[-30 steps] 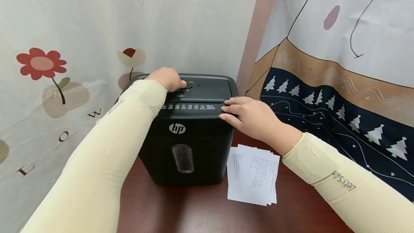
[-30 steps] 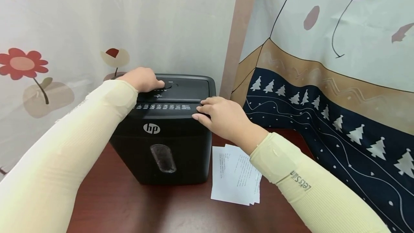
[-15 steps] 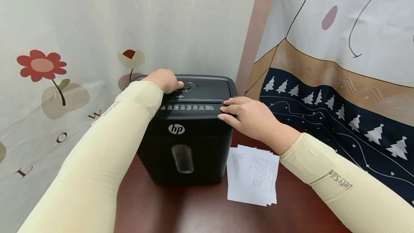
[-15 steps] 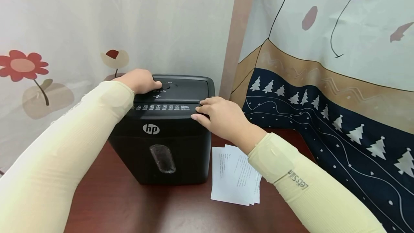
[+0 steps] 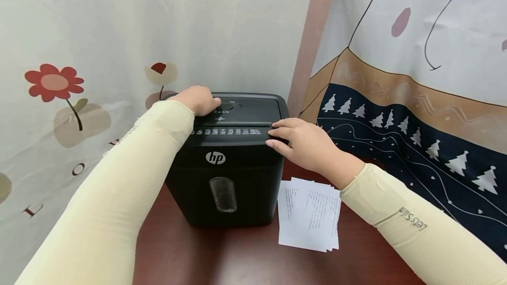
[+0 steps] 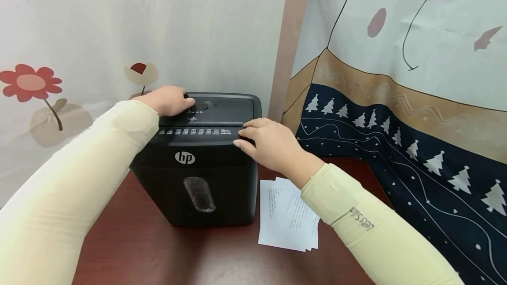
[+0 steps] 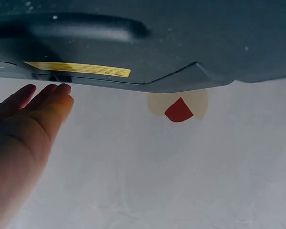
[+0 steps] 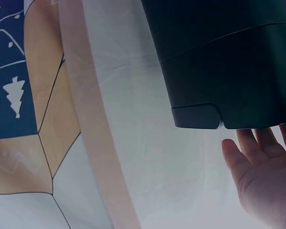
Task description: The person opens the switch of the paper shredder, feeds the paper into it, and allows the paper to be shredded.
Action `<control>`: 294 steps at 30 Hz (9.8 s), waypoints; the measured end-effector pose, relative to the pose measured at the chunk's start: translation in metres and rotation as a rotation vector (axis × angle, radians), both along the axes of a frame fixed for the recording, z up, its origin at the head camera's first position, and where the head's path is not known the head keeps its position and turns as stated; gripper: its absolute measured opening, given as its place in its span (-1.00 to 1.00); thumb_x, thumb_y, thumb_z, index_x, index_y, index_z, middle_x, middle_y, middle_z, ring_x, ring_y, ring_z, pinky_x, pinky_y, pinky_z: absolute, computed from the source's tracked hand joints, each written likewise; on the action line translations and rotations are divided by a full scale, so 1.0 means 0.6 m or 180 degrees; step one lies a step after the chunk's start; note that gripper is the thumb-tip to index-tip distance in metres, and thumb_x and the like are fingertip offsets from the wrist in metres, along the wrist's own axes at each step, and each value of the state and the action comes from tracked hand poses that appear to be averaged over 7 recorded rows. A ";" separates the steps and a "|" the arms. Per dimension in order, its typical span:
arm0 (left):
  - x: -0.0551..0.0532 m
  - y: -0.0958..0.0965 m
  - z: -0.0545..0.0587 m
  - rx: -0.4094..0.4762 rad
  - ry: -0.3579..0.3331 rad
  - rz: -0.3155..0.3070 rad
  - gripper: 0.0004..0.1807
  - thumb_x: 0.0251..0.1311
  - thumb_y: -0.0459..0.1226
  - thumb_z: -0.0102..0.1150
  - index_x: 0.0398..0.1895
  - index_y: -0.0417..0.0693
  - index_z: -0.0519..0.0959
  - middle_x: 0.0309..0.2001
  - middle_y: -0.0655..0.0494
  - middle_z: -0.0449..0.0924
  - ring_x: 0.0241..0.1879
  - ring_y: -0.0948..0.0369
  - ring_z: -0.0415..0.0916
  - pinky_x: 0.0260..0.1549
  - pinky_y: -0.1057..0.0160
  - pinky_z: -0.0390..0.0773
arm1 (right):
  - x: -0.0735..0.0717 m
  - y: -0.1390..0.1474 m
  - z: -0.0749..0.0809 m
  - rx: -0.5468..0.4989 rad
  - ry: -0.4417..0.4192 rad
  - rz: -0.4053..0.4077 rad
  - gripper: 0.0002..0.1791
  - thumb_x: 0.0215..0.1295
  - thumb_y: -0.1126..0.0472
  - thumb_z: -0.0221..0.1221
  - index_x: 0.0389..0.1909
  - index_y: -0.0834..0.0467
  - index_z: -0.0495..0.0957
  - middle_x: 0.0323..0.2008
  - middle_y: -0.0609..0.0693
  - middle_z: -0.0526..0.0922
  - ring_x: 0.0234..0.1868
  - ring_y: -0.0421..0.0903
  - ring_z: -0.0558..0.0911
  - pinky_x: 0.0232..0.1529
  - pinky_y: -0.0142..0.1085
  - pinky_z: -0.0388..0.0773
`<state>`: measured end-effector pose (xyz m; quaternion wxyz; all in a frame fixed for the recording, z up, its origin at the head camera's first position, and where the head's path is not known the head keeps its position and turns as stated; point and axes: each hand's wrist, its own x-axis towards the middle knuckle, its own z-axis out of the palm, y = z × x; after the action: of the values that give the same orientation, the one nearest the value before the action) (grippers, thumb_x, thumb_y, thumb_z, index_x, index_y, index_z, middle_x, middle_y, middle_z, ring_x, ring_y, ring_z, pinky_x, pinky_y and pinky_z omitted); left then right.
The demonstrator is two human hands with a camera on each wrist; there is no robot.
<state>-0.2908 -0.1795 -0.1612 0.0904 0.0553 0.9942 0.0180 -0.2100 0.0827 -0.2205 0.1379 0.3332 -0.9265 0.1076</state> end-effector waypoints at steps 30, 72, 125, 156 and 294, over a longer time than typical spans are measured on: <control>0.085 -0.047 0.026 0.0440 0.0500 -0.0048 -0.32 0.43 -0.09 -0.24 0.46 -0.35 0.02 0.44 -0.33 0.02 0.44 -0.19 -0.06 0.38 -0.13 0.00 | 0.022 0.041 -0.006 -0.0415 0.0018 -0.0179 -0.50 0.31 0.03 0.21 0.23 0.11 0.50 0.28 0.12 0.44 0.27 0.08 0.42 0.13 0.00 0.49; 0.228 -0.128 -0.113 0.1053 0.1955 -0.0225 -0.45 0.40 -0.12 0.00 0.29 -0.32 0.34 0.32 -0.26 0.27 0.33 -0.18 0.15 0.19 -0.28 0.22 | 0.038 0.111 -0.081 -0.0929 0.0042 -0.0487 -0.51 0.27 0.14 0.26 0.20 0.17 0.50 0.23 0.16 0.47 0.25 0.15 0.43 0.13 0.09 0.47; 0.212 -0.138 -0.210 0.1342 0.3373 -0.0710 -0.61 0.11 -0.34 0.15 0.02 -0.34 0.56 0.07 -0.21 0.53 0.14 -0.12 0.41 0.24 0.02 0.33 | 0.005 0.243 -0.336 -0.2640 -0.1424 -0.2259 -0.38 0.44 0.12 0.06 0.41 0.31 0.17 0.29 0.34 0.33 0.29 0.25 0.35 0.21 0.08 0.39; 0.201 -0.129 -0.215 0.1599 0.3550 -0.0623 -0.65 0.08 -0.32 0.10 -0.08 -0.31 0.60 0.04 -0.19 0.56 0.12 -0.10 0.43 0.33 -0.07 0.20 | -0.024 0.271 -0.466 -0.3003 -0.2114 -0.2942 -0.37 0.38 0.21 0.04 0.36 0.44 0.15 0.23 0.48 0.31 0.24 0.35 0.37 0.19 0.15 0.36; 0.209 -0.136 -0.209 0.1356 0.3450 -0.0785 -0.58 0.16 -0.24 0.08 0.03 -0.32 0.55 0.06 -0.20 0.52 0.13 -0.12 0.39 0.24 0.01 0.31 | 0.021 0.312 -0.371 -0.3445 -0.2844 -0.2157 -0.49 0.41 0.15 0.12 0.18 0.42 0.29 -0.33 -0.09 0.59 -0.33 -0.23 0.57 -0.24 -0.43 0.61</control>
<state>-0.1655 -0.2609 -0.2866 -0.4416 0.1886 0.8594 0.1757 -0.1976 0.2699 -0.4431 -0.0797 -0.1567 -0.7640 0.6208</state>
